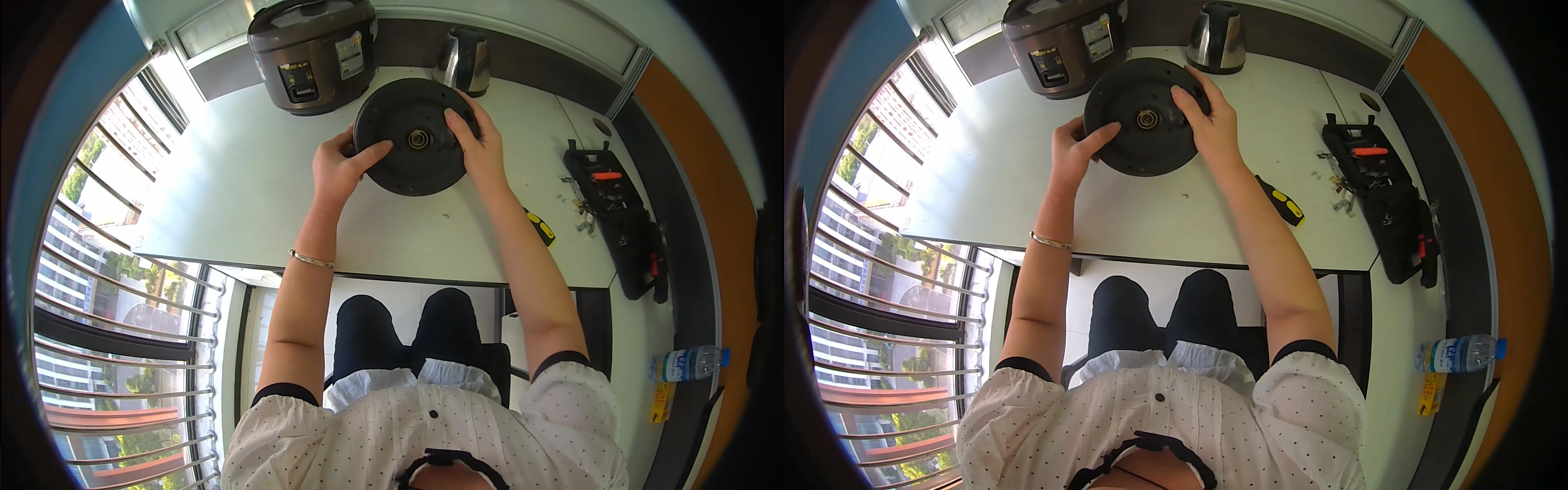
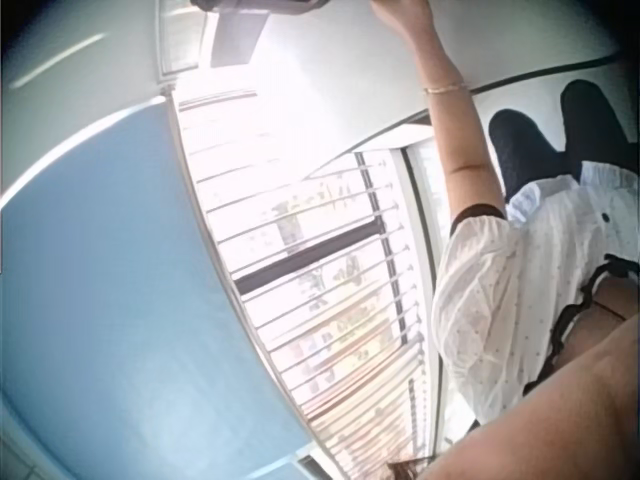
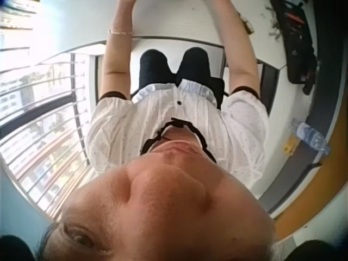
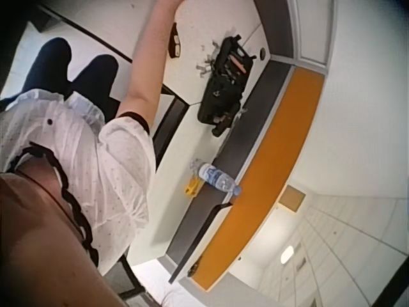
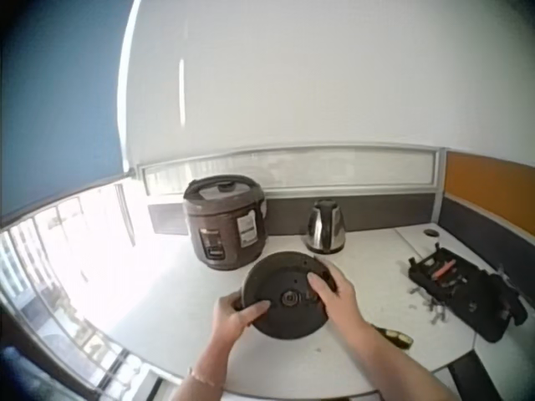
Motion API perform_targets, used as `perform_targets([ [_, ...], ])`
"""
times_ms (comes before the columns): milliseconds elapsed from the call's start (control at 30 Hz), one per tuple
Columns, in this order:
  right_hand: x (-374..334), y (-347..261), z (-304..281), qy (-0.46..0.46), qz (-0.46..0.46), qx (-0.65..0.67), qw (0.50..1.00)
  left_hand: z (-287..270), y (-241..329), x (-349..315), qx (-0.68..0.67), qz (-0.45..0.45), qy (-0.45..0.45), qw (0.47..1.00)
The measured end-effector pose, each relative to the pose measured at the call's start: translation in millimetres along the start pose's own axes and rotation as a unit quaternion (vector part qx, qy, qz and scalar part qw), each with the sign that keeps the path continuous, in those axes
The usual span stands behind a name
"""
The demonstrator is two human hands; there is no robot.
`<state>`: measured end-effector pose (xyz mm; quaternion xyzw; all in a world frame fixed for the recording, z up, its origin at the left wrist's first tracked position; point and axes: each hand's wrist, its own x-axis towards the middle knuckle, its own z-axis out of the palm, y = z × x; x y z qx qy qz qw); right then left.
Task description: The person assembles a black circular appliance base by inserting small metal rings into the central hub. They repeatedly pick up the rings from the table, place them into the hub, and adjust the base orientation. The person also briefly reaches down to pick up a ring that fell on the floor.
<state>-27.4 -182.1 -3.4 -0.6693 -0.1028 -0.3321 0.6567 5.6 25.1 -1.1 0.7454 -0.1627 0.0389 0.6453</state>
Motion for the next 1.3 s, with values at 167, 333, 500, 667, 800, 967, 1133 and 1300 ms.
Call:
perform_targets([
  [167, 1, 0, 4, 0.032, -0.018, -0.009, 0.999, 2, 0, -1, -0.002, 0.023, 0.014, 1.000],
  [333, 4, 5, 2, 0.038, -0.029, -0.021, 0.999, 2, -1, 0, 0.004, 0.002, 0.007, 1.000],
  [500, 5, 6, 1, 0.042, -0.041, -0.026, 0.998, 3, 2, -1, 0.004, 0.007, 0.007, 1.000],
  [667, 4, 10, -1, 0.043, -0.041, -0.022, 0.998, 4, -1, 0, 0.010, 0.014, 0.007, 1.000],
  [800, 2, 4, 0, 0.038, -0.044, -0.049, 0.997, 2, 0, 2, 0.007, 0.013, -0.005, 1.000],
  [967, 1, 4, 0, 0.043, -0.054, -0.078, 0.995, -2, 4, 3, 0.025, 0.003, -0.023, 0.999],
  [1133, -1, 2, 1, 0.046, -0.052, -0.083, 0.994, -3, 8, 3, 0.043, -0.006, -0.037, 0.998],
  [1300, -1, 5, 2, 0.046, -0.057, -0.071, 0.995, -5, 5, 3, 0.048, -0.008, -0.034, 0.998],
])
